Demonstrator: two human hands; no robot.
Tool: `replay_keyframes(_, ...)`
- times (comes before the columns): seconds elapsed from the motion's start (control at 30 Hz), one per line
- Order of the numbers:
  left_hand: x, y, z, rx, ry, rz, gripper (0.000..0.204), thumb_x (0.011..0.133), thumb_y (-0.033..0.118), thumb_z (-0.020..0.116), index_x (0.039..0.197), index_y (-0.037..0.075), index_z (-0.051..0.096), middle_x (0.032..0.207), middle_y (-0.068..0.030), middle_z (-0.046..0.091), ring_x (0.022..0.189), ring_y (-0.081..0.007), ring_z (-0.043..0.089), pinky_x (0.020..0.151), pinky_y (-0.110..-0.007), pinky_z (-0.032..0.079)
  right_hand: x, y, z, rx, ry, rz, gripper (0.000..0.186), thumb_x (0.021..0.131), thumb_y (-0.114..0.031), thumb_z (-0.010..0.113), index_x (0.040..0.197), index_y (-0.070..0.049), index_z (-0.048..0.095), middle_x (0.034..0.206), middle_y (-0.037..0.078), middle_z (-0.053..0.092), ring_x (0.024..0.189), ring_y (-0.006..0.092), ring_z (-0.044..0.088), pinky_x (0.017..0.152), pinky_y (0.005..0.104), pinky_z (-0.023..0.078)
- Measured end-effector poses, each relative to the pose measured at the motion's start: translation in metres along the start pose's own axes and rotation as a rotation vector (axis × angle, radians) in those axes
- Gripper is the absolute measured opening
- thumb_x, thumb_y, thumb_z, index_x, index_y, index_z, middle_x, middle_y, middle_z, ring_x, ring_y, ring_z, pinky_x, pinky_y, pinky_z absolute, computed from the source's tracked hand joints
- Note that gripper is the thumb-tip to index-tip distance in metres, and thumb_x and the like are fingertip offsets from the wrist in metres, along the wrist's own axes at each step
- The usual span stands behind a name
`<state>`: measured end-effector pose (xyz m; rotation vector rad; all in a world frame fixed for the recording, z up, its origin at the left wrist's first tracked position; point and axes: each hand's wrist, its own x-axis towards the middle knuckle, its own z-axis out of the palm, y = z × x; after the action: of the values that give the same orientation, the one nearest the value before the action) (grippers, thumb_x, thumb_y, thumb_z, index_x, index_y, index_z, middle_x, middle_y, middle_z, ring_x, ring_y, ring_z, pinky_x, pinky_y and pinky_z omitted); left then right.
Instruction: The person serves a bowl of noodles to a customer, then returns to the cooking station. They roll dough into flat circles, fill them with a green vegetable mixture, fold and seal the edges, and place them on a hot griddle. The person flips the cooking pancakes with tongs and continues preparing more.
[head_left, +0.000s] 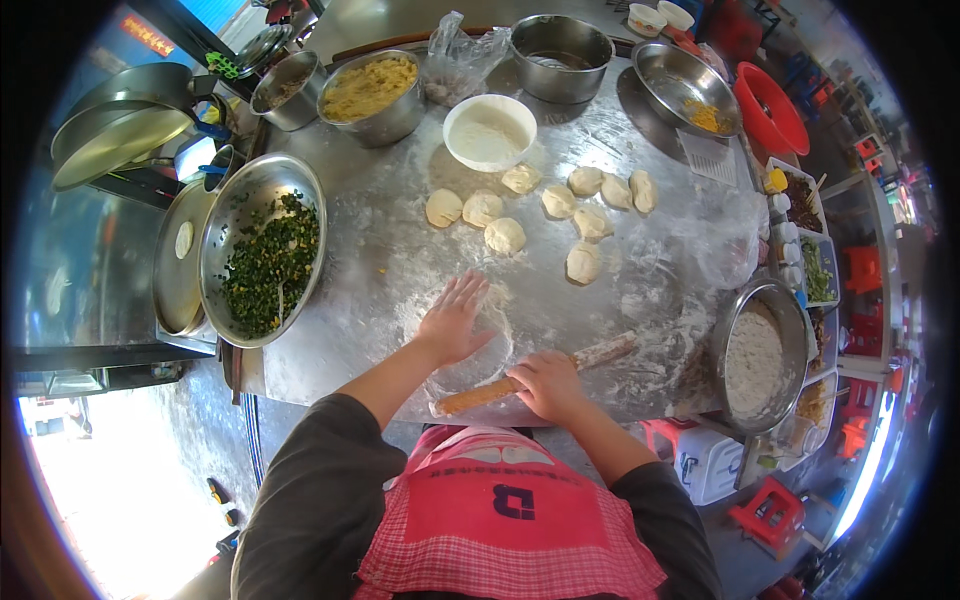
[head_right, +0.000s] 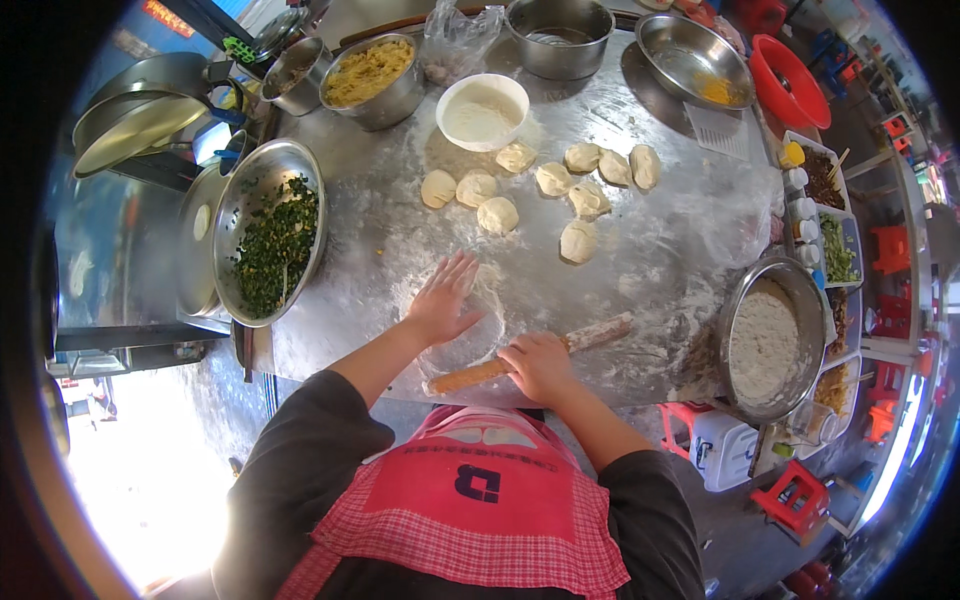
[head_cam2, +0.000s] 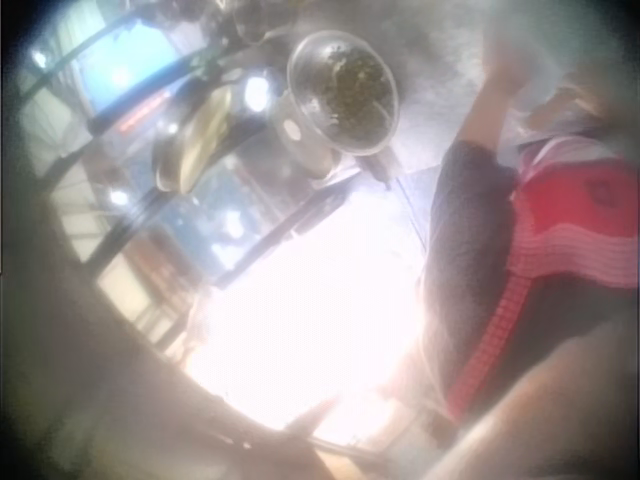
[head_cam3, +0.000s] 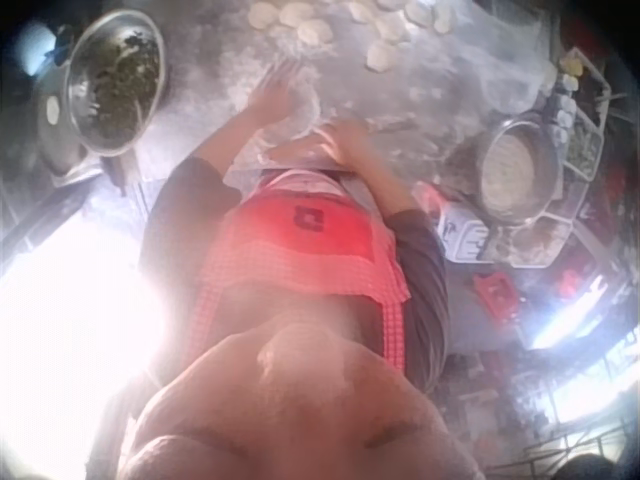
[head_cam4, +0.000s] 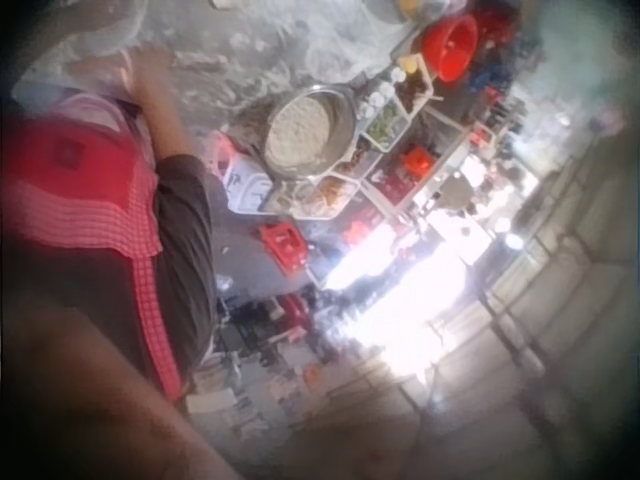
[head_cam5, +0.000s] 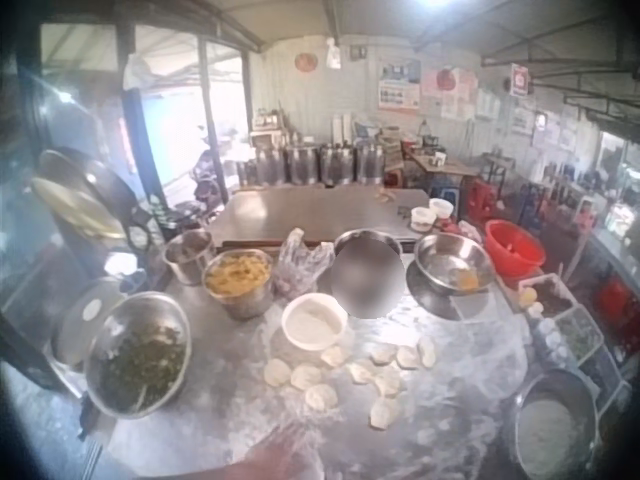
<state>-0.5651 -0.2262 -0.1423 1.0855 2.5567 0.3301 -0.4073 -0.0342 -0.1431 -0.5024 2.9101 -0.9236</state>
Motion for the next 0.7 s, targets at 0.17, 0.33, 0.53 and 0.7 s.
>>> replay_keyframes(0.17,0.025,0.012,-0.001,0.165,-0.136,0.015,0.085,0.091,0.055,0.047,0.151,0.003,0.017,0.159,-0.0138,0.011,0.148,-0.0255,0.001,0.120,-0.045,0.005,0.006,-0.009,0.004,-0.055,-0.020,0.070,0.030,0.071,-0.017,0.070,0.100,-0.015,0.067,0.097,0.003,0.062,0.096,0.0261,0.058,0.082,0.0442,0.043)
replay_keyframes(0.33,0.021,-0.001,0.007,-0.008,0.028,0.043,0.078,0.089,0.051,0.052,0.149,0.008,0.028,0.156,-0.0161,0.022,0.147,-0.0296,0.013,0.118,-0.047,0.013,0.024,-0.026,0.011,-0.084,-0.049,0.084,0.031,0.069,-0.014,0.069,0.100,-0.015,0.067,0.098,0.004,0.062,0.096,0.0280,0.057,0.083,0.0451,0.043)
replay_keyframes(0.53,0.006,-0.045,-0.010,-0.221,-0.137,-0.109,0.031,0.083,0.030,0.065,0.107,0.010,0.064,0.107,-0.0139,0.062,0.112,-0.0333,0.055,0.094,-0.045,0.045,0.015,-0.037,0.017,-0.125,-0.043,0.179,0.037,0.069,-0.017,0.071,0.105,-0.014,0.065,0.113,0.006,0.058,0.109,0.0298,0.053,0.092,0.0464,0.041)
replay_keyframes(0.7,-0.054,-0.035,0.015,-0.685,-0.130,-0.333,0.032,0.080,0.029,0.066,0.105,0.009,0.063,0.102,-0.0164,0.065,0.096,-0.0345,0.063,0.083,-0.043,0.051,0.013,-0.063,0.011,-0.303,-0.144,0.278,0.062,0.079,-0.036,0.069,0.133,-0.010,0.049,0.146,0.009,0.040,0.138,0.0314,0.032,0.109,0.0520,0.026)
